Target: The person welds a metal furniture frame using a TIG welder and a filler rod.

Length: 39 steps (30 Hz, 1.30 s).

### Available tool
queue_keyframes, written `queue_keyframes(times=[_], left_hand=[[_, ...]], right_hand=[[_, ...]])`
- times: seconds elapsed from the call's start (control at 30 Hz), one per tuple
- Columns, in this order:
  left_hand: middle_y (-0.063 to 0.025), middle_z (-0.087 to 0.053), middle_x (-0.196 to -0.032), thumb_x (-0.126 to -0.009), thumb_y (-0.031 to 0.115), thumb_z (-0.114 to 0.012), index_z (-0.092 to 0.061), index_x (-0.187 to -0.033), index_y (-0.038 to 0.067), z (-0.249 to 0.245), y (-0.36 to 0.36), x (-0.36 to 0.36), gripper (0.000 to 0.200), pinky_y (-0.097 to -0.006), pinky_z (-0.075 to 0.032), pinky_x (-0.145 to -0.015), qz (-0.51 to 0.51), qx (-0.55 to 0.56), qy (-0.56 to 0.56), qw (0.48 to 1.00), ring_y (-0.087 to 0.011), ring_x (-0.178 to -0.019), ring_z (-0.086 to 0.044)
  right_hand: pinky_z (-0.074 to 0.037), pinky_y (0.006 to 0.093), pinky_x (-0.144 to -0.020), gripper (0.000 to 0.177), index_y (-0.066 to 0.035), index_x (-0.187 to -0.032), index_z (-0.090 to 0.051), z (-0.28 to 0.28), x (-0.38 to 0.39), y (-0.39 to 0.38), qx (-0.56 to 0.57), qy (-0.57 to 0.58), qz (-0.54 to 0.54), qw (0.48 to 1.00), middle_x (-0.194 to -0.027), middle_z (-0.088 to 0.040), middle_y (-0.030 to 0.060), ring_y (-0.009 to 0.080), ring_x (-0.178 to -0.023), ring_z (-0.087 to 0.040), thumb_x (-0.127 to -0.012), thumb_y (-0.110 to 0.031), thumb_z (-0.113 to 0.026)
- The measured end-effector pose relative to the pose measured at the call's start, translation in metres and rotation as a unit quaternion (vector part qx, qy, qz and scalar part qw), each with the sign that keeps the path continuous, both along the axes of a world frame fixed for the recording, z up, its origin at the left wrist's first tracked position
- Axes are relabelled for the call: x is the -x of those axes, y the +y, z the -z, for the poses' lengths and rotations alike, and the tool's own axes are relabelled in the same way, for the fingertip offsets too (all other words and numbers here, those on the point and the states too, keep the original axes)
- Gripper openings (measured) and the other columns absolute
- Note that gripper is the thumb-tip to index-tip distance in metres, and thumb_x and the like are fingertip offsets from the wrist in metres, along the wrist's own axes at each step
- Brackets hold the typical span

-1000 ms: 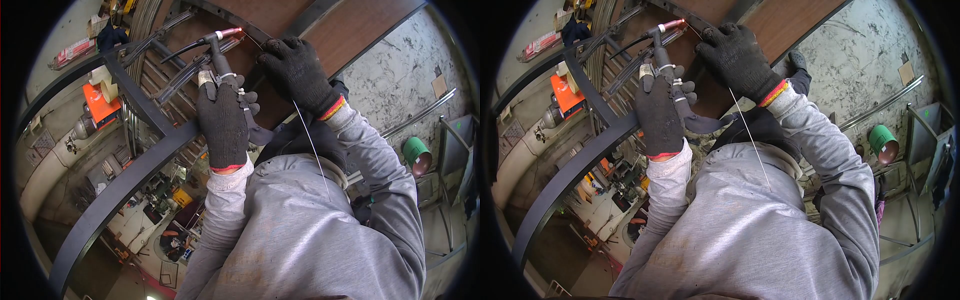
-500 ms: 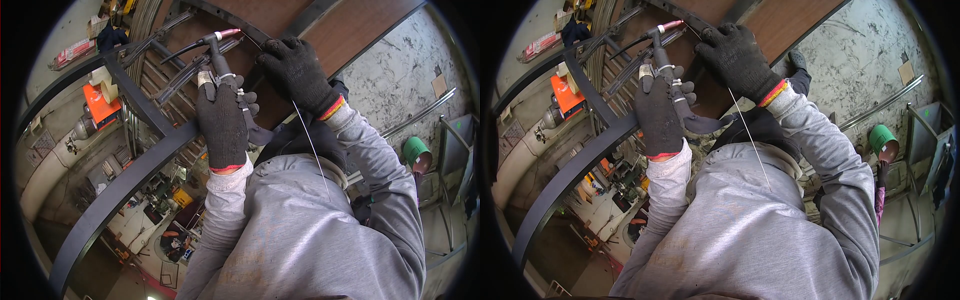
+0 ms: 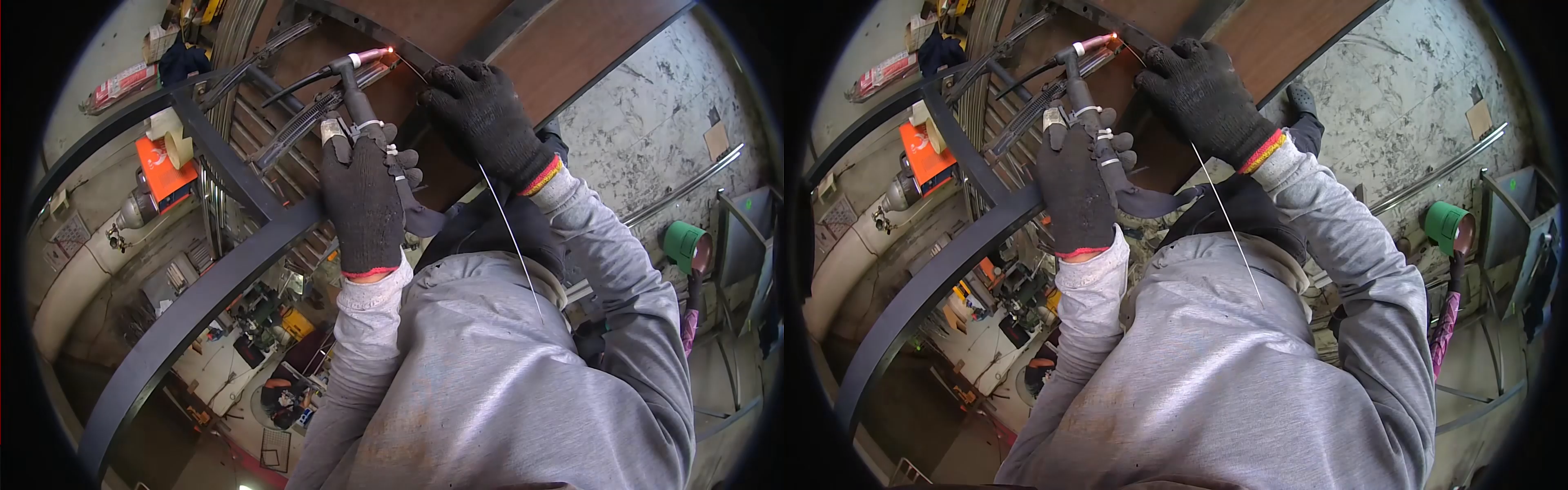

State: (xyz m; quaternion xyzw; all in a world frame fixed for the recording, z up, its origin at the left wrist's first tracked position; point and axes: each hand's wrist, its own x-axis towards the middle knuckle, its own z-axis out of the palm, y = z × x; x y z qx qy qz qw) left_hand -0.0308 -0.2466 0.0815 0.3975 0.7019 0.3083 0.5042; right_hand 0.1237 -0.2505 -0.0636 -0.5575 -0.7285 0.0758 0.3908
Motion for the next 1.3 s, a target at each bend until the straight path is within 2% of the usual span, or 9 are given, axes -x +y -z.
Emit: queue_keyframes(times=[0.37, 1.0, 1.07, 1.1, 1.17, 1.27, 1.3], left_hand=[[-0.0203, -0.071, -0.115, -0.106, 0.014, -0.053, -0.052, -0.127, -0.006, -0.003, 0.0, -0.002, 0.029, -0.0332, -0.065, -0.061, 0.001, 0.006, -0.005, 1.0, -0.0208, -0.078, -0.075], [-0.0192, -0.071, -0.113, -0.106, 0.013, -0.053, -0.05, -0.131, -0.004, -0.002, 0.0, 0.0, 0.03, -0.0323, -0.065, -0.06, 0.013, -0.001, -0.015, 1.0, -0.0204, -0.079, -0.074], [-0.0131, -0.069, -0.109, -0.107, 0.02, -0.058, -0.053, -0.129, -0.003, -0.003, 0.0, -0.003, 0.033, -0.0317, -0.061, -0.058, 0.0, -0.001, -0.018, 1.0, -0.0176, -0.075, -0.072], [-0.0131, -0.069, -0.107, -0.107, 0.019, -0.058, -0.054, -0.128, -0.003, -0.004, 0.0, -0.006, 0.03, -0.0317, -0.061, -0.057, 0.015, -0.006, 0.013, 1.0, -0.0177, -0.074, -0.072], [-0.013, -0.069, -0.105, -0.107, 0.018, -0.057, -0.055, -0.125, -0.002, -0.007, 0.001, -0.008, 0.028, -0.0317, -0.06, -0.056, 0.013, 0.012, 0.037, 0.999, -0.0177, -0.074, -0.072], [-0.0132, -0.069, -0.106, -0.107, 0.018, -0.057, -0.056, -0.124, -0.002, -0.009, 0.003, -0.005, 0.026, -0.0315, -0.061, -0.057, 0.027, 0.053, 0.049, 0.997, -0.0177, -0.074, -0.072], [-0.0135, -0.069, -0.106, -0.107, 0.018, -0.056, -0.057, -0.124, -0.003, -0.001, 0.001, -0.003, 0.026, -0.0315, -0.062, -0.058, -0.002, 0.007, -0.001, 1.0, -0.0176, -0.074, -0.072]], right_hand=[[-0.056, 0.0478, -0.098, 0.03, -0.016, -0.117, -0.078, -0.008, -0.001, -0.001, 0.008, -0.011, 0.006, 1.0, -0.126, -0.072, 0.0074, 0.0328, -0.11, -0.069, -0.087, -0.016, -0.072], [-0.055, 0.0484, -0.1, 0.034, -0.017, -0.123, -0.076, -0.002, 0.001, -0.002, 0.018, -0.021, 0.006, 1.0, -0.128, -0.07, 0.0068, 0.0329, -0.114, -0.067, -0.089, -0.019, -0.072], [-0.052, 0.05, -0.103, 0.034, -0.017, -0.123, -0.075, -0.003, 0.002, -0.001, 0.027, 0.007, 0.008, 1.0, -0.129, -0.069, 0.0071, 0.034, -0.116, -0.066, -0.089, -0.02, -0.071], [-0.05, 0.0513, -0.105, 0.031, -0.016, -0.121, -0.073, -0.004, 0.001, -0.004, 0.02, -0.023, 0.008, 1.0, -0.13, -0.068, 0.0073, 0.0344, -0.118, -0.065, -0.09, -0.021, -0.07], [-0.049, 0.0521, -0.106, 0.031, -0.016, -0.12, -0.072, -0.004, 0.001, -0.004, 0.0, 0.014, 0.009, 1.0, -0.132, -0.067, 0.0076, 0.0345, -0.119, -0.064, -0.089, -0.021, -0.069], [-0.051, 0.0512, -0.103, 0.031, -0.016, -0.118, -0.073, -0.009, 0.002, -0.002, -0.002, 0.014, 0.016, 1.0, -0.133, -0.067, 0.007, 0.0333, -0.116, -0.066, -0.088, -0.02, -0.07], [-0.054, 0.0501, -0.099, 0.03, -0.016, -0.117, -0.074, -0.013, -0.002, -0.002, 0.0, -0.014, 0.011, 1.0, -0.133, -0.067, 0.0065, 0.0324, -0.113, -0.068, -0.087, -0.02, -0.072]])
